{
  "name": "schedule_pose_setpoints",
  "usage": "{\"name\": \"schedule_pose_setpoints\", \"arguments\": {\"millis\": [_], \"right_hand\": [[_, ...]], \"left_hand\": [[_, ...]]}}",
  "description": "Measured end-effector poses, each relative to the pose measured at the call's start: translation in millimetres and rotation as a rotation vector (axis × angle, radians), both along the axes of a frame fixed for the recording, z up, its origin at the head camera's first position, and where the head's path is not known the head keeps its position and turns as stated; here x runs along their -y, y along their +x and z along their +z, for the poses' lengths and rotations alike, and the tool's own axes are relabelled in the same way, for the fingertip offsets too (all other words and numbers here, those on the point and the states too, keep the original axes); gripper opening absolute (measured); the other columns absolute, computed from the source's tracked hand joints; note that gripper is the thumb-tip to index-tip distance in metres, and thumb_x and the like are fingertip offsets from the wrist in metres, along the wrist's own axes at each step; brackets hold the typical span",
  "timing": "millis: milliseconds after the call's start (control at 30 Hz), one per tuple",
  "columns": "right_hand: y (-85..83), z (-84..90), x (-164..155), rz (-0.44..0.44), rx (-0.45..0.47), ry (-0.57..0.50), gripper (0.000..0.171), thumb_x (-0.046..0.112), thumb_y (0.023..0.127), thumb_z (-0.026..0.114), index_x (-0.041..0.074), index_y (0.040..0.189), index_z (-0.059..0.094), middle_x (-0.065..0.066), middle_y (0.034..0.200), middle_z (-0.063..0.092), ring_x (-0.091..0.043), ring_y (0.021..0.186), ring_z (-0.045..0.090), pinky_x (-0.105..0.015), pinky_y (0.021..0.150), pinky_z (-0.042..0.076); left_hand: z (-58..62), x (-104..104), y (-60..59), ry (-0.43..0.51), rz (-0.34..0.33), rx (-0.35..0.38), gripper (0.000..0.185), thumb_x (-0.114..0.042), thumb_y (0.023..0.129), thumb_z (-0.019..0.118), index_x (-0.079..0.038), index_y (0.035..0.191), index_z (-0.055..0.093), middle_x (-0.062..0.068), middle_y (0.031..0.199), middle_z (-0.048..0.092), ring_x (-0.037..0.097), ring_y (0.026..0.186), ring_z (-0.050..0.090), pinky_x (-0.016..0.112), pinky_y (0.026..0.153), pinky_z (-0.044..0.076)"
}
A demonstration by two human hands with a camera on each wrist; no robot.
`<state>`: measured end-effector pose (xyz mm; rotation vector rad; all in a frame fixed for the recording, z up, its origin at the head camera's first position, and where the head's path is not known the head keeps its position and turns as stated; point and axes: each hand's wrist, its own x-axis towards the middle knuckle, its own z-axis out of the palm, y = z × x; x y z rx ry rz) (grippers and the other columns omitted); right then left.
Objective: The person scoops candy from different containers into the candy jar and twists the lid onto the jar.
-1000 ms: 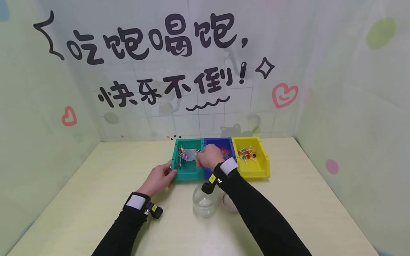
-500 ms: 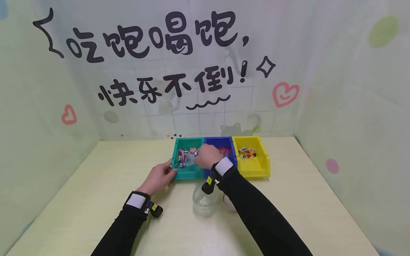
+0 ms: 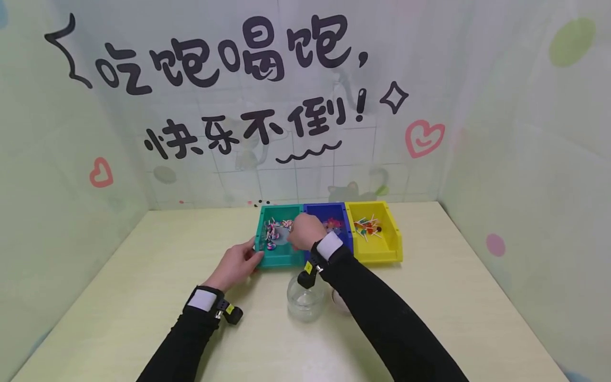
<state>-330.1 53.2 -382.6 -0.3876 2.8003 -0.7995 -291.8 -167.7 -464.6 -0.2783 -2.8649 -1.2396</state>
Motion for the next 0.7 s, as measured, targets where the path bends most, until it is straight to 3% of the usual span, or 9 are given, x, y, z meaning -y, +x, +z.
{"name": "schedule_pose_setpoints", "arguments": {"millis": [100, 267, 333, 433, 567, 633, 700], "right_hand": [[-1.7, -0.6, -0.3, 0.006, 0.018, -0.022, 0.04, 0.018, 0.108, 0.07, 0.001, 0.073, 0.08, 0.002, 0.059, 0.064, -0.013, 0.056, 0.047, -0.027, 0.057, 0.029], [-2.4, -2.2, -5.6, -0.11, 0.224, -0.286, 0.031, 0.013, 0.109, 0.067, -0.001, 0.085, 0.08, 0.0, 0.067, 0.069, -0.013, 0.062, 0.054, -0.024, 0.058, 0.036], [-1.1, -2.4, -7.8, -0.15, 0.254, -0.346, 0.028, 0.013, 0.11, 0.066, -0.001, 0.09, 0.081, -0.001, 0.069, 0.069, -0.014, 0.064, 0.054, -0.024, 0.06, 0.037], [0.6, -1.4, -8.7, -0.067, 0.161, -0.204, 0.029, 0.015, 0.11, 0.067, -0.001, 0.093, 0.082, 0.0, 0.066, 0.068, -0.014, 0.064, 0.055, -0.028, 0.066, 0.044], [2.1, 2.1, -6.0, 0.084, -0.018, 0.058, 0.023, 0.015, 0.108, 0.069, 0.001, 0.101, 0.086, 0.001, 0.063, 0.069, -0.013, 0.068, 0.063, -0.039, 0.094, 0.061], [1.3, 2.0, -3.6, 0.086, -0.008, 0.069, 0.023, 0.014, 0.107, 0.069, 0.001, 0.099, 0.086, 0.001, 0.062, 0.07, -0.013, 0.068, 0.064, -0.04, 0.096, 0.061], [0.2, 0.1, -1.8, 0.043, 0.055, 0.031, 0.027, 0.015, 0.108, 0.068, 0.002, 0.089, 0.084, 0.001, 0.063, 0.07, -0.012, 0.065, 0.061, -0.033, 0.084, 0.058]], "left_hand": [[0.5, 0.2, 0.2, 0.003, -0.007, -0.002, 0.06, -0.021, 0.112, 0.064, -0.005, 0.167, 0.045, 0.006, 0.084, 0.066, 0.016, 0.07, 0.059, 0.028, 0.062, 0.047], [-0.7, 0.8, 0.4, -0.005, -0.009, -0.009, 0.059, -0.021, 0.112, 0.064, -0.005, 0.166, 0.047, 0.006, 0.083, 0.065, 0.016, 0.07, 0.057, 0.028, 0.061, 0.046], [-1.5, 1.0, 0.6, -0.009, -0.007, -0.009, 0.058, -0.021, 0.112, 0.064, -0.006, 0.165, 0.048, 0.006, 0.083, 0.065, 0.016, 0.07, 0.057, 0.028, 0.061, 0.046], [-2.1, 1.0, 0.7, -0.014, -0.003, -0.01, 0.058, -0.021, 0.112, 0.064, -0.006, 0.165, 0.048, 0.006, 0.083, 0.064, 0.017, 0.07, 0.057, 0.027, 0.061, 0.045], [-1.8, 0.5, 1.1, -0.014, -0.004, -0.007, 0.059, -0.022, 0.112, 0.064, -0.007, 0.166, 0.047, 0.006, 0.084, 0.063, 0.017, 0.071, 0.057, 0.027, 0.06, 0.044], [-1.9, 0.2, 1.4, -0.008, -0.003, -0.007, 0.059, -0.022, 0.112, 0.064, -0.007, 0.166, 0.047, 0.006, 0.085, 0.063, 0.017, 0.071, 0.056, 0.027, 0.06, 0.045], [-2.4, -0.1, 1.9, -0.005, -0.003, -0.008, 0.059, -0.021, 0.112, 0.064, -0.007, 0.166, 0.047, 0.006, 0.085, 0.064, 0.017, 0.07, 0.057, 0.027, 0.06, 0.046]]}}
